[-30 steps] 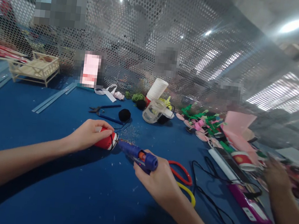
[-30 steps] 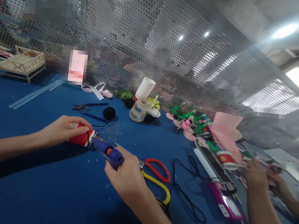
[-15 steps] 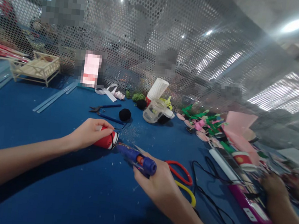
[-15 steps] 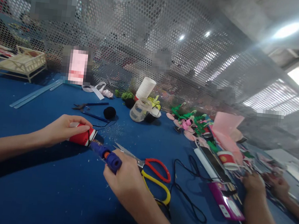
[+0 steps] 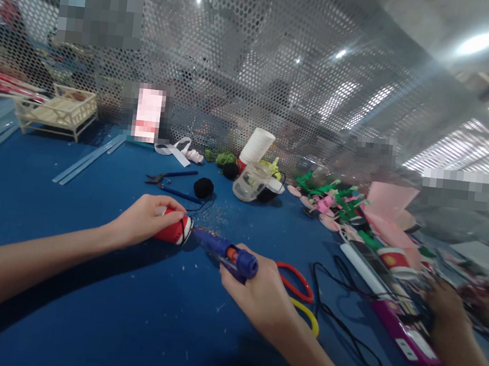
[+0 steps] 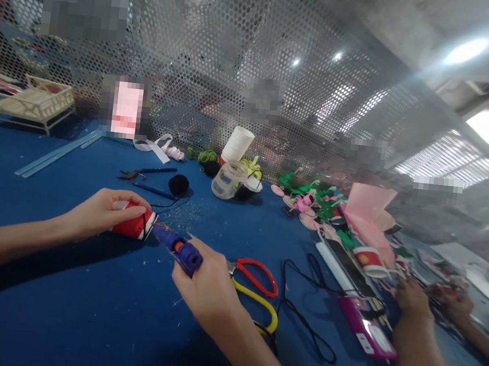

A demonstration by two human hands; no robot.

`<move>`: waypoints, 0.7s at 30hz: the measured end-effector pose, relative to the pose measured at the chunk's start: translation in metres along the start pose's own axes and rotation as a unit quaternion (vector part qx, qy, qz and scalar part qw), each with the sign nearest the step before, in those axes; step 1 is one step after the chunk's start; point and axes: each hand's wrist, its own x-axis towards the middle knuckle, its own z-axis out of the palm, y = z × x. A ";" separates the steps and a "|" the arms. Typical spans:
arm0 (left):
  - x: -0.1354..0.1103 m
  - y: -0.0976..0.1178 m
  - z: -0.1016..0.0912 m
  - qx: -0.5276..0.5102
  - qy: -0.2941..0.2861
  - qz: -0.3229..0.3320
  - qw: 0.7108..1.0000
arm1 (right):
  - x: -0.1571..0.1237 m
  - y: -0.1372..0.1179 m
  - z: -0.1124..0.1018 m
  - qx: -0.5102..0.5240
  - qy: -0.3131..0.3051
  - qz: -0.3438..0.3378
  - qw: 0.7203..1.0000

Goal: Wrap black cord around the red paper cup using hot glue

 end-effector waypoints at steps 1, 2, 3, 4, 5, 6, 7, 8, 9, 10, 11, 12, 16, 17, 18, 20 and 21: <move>0.000 0.000 0.000 0.006 0.001 0.004 1.000 | 0.001 -0.001 -0.001 0.004 -0.001 0.007 1.000; 0.000 0.000 0.000 0.010 0.000 0.009 1.000 | 0.001 -0.002 -0.001 0.007 -0.001 0.012 1.000; -0.001 0.000 0.000 0.014 0.000 0.013 1.000 | 0.002 -0.002 -0.001 0.011 -0.003 0.017 1.000; -0.001 0.000 0.000 0.018 0.001 0.017 1.000 | 0.003 -0.002 -0.001 0.015 -0.006 0.022 1.000; -0.001 0.000 0.000 0.020 0.001 0.023 1.000 | 0.003 -0.002 -0.001 0.018 -0.008 0.026 0.999; -0.002 0.000 0.000 0.023 0.001 0.030 0.999 | 0.004 -0.001 -0.001 0.021 -0.011 0.030 0.999; -0.002 0.000 0.000 0.025 0.002 0.036 0.999 | 0.004 -0.001 -0.001 0.023 -0.014 0.032 0.999; -0.002 0.000 0.000 0.028 0.002 0.040 0.999 | 0.005 0.000 0.000 0.025 -0.015 0.033 0.999; -0.003 0.000 0.001 0.032 0.002 0.044 0.999 | 0.006 0.001 0.001 0.026 -0.014 0.034 0.999; -0.003 0.000 0.001 0.034 0.001 0.046 0.998 | 0.006 0.002 0.001 0.028 -0.014 0.036 0.999; -0.003 0.001 0.001 0.035 0.002 0.047 0.998 | 0.007 0.003 0.002 0.031 -0.013 0.037 0.999; -0.003 0.001 0.001 0.035 0.002 0.049 0.998 | 0.007 0.003 0.002 0.034 -0.014 0.041 0.998; -0.004 0.002 0.001 0.031 0.000 0.050 0.998 | 0.006 0.002 0.001 0.038 -0.023 0.053 0.998; -0.004 0.002 0.001 0.031 -0.003 0.050 0.998 | 0.005 0.002 0.000 0.038 -0.026 0.055 0.997; -0.004 0.001 0.002 0.030 -0.005 0.050 0.998 | 0.005 0.001 -0.001 0.038 -0.027 0.058 0.997; -0.005 0.001 0.001 0.031 -0.005 0.053 0.998 | 0.004 0.000 -0.002 0.038 -0.029 0.062 0.997; -0.005 0.001 0.001 0.032 -0.005 0.055 0.998 | 0.004 0.000 -0.002 0.038 -0.028 0.063 0.997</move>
